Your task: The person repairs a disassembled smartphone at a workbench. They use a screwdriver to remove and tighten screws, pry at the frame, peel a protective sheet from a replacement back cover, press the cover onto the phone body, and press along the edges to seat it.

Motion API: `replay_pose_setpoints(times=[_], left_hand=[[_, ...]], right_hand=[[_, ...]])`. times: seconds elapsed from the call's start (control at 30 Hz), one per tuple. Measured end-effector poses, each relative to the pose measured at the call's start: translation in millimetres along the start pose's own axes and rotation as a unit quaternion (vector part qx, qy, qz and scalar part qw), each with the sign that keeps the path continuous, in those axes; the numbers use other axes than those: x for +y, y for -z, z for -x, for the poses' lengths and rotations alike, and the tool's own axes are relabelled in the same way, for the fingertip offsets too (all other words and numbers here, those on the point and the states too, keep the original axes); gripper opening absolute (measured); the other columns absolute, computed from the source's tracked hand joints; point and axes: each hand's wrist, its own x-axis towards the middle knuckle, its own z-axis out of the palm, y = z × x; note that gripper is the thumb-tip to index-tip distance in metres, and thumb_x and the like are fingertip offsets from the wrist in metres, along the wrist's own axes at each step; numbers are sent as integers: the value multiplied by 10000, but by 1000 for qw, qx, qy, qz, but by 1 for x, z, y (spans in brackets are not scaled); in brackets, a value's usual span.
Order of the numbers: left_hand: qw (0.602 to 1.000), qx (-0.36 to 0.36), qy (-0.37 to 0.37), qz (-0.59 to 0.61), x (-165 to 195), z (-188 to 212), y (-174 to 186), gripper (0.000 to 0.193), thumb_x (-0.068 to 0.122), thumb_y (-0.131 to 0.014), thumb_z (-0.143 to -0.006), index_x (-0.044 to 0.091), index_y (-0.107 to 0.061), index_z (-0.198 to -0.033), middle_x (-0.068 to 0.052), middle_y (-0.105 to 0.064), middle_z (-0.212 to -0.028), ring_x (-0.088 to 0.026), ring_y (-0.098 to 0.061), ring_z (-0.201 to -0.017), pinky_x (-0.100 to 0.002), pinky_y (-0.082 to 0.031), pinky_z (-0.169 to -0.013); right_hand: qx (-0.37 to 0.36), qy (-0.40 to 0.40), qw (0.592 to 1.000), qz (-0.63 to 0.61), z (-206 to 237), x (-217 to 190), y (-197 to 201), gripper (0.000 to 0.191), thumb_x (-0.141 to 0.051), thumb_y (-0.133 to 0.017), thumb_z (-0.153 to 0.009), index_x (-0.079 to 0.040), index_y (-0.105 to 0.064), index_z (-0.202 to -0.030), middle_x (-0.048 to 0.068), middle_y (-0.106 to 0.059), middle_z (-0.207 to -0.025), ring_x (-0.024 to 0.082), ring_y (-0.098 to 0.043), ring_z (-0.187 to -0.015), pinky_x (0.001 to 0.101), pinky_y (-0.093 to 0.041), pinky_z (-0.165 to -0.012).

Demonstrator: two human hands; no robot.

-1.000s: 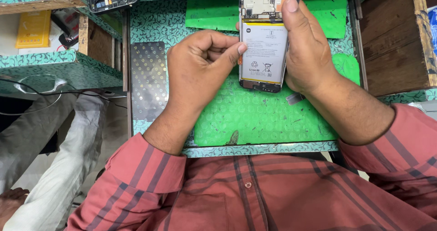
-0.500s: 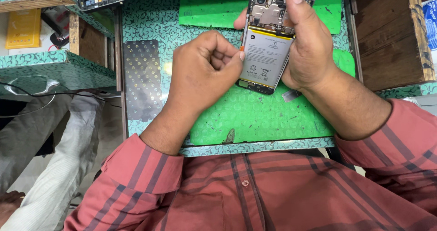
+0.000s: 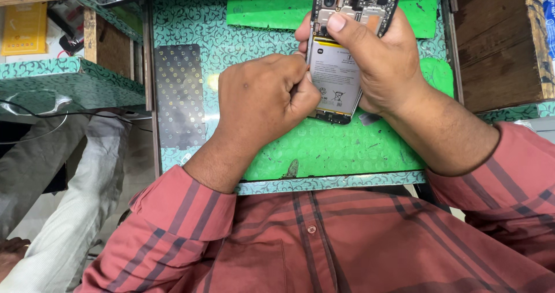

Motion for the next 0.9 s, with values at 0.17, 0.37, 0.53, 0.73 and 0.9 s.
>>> replay_pose_setpoints(times=[0.17, 0.37, 0.53, 0.73, 0.9], left_hand=[[999, 12, -42, 14, -4, 2, 1, 181, 143, -718, -866, 76, -580, -769, -81, -615, -698, -287, -643, -634, -437, -481, -561], [996, -12, -48, 68, -8, 2, 4, 103, 121, -689, -884, 63, -612, -850, -102, -599, -735, -308, -638, -678, -442, -494, -599], [994, -28, -26, 100, -5, 3, 6, 145, 121, -675, -924, 50, -587, -834, -114, -573, -735, -311, -616, -671, -446, -484, -610], [994, -33, -4, 100, -6, 0, 6, 123, 117, -670, -922, 59, -592, -847, -104, -577, -750, -290, -618, -677, -426, -485, -607], [998, -7, 3, 64, -11, -1, 12, 176, 121, -686, -910, 48, -553, -819, -106, -569, -752, -293, -602, -671, -427, -474, -600]], right_hand=[[19, -14, 999, -45, 0, 0, -2, 390, -194, -592, -1121, 1, -551, -1456, 129, -720, -1148, 202, -718, -1010, 369, -618, -912], [26, -22, 998, -51, 0, 3, 0, 246, -186, -604, -1130, 54, -654, -1154, 170, -729, -1055, 216, -725, -903, 376, -632, -816], [21, -20, 997, -78, -1, 4, 5, 237, -187, -601, -1125, 33, -648, -1200, 182, -725, -1081, 227, -729, -921, 385, -634, -829], [1, -34, 989, -147, -5, 4, 7, 303, -190, -582, -1068, -1, -614, -1303, 189, -726, -1138, 256, -735, -979, 414, -637, -905], [6, 18, 994, -110, -5, 8, 9, 344, -154, -615, -1060, 26, -585, -1351, 145, -682, -1272, 273, -732, -1128, 484, -654, -971]])
